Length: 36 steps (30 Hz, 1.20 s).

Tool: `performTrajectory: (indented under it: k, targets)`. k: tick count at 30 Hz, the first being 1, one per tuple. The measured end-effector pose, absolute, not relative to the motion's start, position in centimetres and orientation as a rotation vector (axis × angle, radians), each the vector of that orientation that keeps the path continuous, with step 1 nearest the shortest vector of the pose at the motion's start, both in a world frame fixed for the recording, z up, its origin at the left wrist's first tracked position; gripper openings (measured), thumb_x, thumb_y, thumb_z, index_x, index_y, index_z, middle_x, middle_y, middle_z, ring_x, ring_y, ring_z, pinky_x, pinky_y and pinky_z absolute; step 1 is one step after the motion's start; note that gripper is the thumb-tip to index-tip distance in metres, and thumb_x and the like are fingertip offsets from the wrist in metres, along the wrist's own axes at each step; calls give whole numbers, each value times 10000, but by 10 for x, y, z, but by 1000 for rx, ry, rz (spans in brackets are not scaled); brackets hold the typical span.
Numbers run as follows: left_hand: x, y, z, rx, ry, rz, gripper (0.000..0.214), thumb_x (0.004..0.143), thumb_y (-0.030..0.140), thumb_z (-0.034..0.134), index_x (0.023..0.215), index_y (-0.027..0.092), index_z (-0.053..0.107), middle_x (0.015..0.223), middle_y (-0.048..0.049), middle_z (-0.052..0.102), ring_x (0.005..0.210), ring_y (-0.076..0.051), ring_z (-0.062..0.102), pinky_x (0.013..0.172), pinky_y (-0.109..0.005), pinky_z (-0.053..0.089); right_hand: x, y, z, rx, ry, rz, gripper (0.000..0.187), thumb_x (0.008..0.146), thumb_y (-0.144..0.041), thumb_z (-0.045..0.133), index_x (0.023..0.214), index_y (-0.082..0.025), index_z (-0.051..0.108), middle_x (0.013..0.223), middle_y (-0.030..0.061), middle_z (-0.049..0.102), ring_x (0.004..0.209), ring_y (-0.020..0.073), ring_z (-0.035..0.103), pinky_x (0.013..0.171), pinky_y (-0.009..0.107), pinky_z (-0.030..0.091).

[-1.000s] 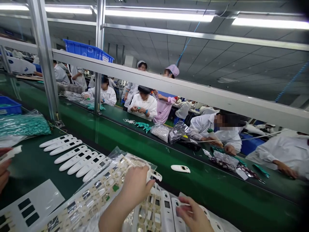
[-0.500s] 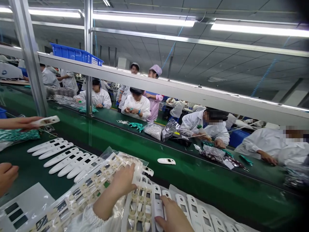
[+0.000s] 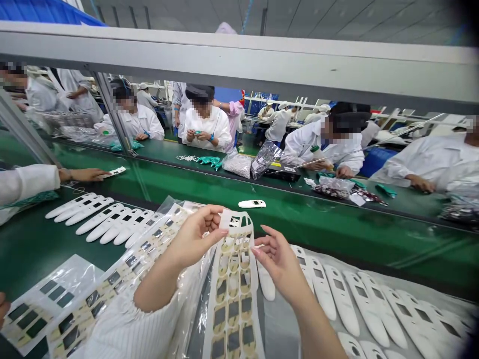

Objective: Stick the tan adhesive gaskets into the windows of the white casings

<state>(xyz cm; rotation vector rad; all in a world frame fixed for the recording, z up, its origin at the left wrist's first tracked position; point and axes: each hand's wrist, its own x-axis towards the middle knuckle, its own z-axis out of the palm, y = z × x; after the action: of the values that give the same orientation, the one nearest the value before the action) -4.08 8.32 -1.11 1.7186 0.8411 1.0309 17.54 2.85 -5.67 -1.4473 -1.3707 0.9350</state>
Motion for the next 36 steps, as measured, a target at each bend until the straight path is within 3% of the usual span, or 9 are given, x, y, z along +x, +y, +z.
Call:
performTrajectory:
  k: [5, 8, 10, 13, 19, 24, 27, 31, 36]
  targets:
    - [-34, 74, -5, 1379, 684, 1145, 283, 810, 356, 716, 995, 161, 629, 836, -38, 687, 758, -139, 625, 708, -234, 507, 172, 17, -42, -1222, -1165, 920, 390, 783, -499, 684, 1004, -200, 567, 717, 19, 651, 668, 167, 638, 646, 314, 542]
    - [-24, 69, -7, 1324, 695, 974, 300, 772, 400, 746, 896, 131, 695, 746, -45, 701, 718, -161, 634, 667, -243, 503, 164, 7, -34, -1141, -1085, 844, 411, 790, -403, 720, 1128, -251, 542, 592, -59, 599, 554, 116, 589, 562, 242, 516]
    - [-18, 64, -9, 1322, 699, 897, 308, 772, 413, 740, 850, 115, 721, 775, -66, 715, 743, -182, 639, 675, -260, 501, 159, 2, -32, -1127, -1056, 683, 517, 784, -334, 736, 1252, -280, 523, 683, -38, 671, 609, 126, 634, 583, 244, 544]
    - [-14, 55, -10, 1357, 738, 897, 287, 799, 405, 712, 805, 118, 722, 742, -52, 703, 677, -159, 609, 628, -246, 467, 155, -4, -32, -1155, -1095, 373, 379, 751, -254, 760, 1124, -258, 694, 938, 43, 760, 774, 180, 717, 695, 287, 607]
    - [-18, 44, -4, 1540, 826, 962, 266, 834, 402, 669, 782, 154, 749, 666, -28, 672, 607, -134, 547, 561, -229, 398, 151, -13, -22, -1155, -986, 458, 281, 702, -249, 796, 973, -187, 753, 730, 66, 774, 596, 218, 739, 539, 255, 625]
    - [-20, 35, 6, 1695, 836, 1038, 231, 855, 357, 647, 771, 184, 775, 661, -31, 704, 577, -134, 554, 527, -228, 392, 150, -16, -17, -1051, -1001, 469, 99, 701, -177, 792, 783, -218, 752, 887, 72, 783, 787, 226, 756, 659, 264, 633]
    - [-20, 32, 10, 1758, 810, 1072, 207, 865, 304, 634, 766, 193, 778, 692, -32, 740, 592, -141, 602, 545, -226, 423, 153, -15, -17, -974, -1124, 407, 132, 722, -129, 772, 768, -251, 748, 867, 36, 780, 868, 223, 737, 709, 320, 623]
    - [-20, 30, 11, 1760, 835, 1088, 221, 871, 302, 620, 755, 185, 767, 657, -27, 719, 573, -136, 591, 532, -220, 427, 157, -15, -16, -949, -1262, 237, 213, 736, -70, 745, 824, -263, 764, 760, 9, 737, 750, 188, 677, 642, 330, 551]
    - [-22, 26, 7, 1740, 910, 1135, 293, 868, 363, 617, 692, 162, 738, 586, -25, 650, 521, -133, 548, 484, -226, 414, 157, -15, -17, -949, -1385, -158, 529, 724, 67, 691, 1127, -277, 708, 857, 15, 688, 762, 179, 616, 635, 353, 494]
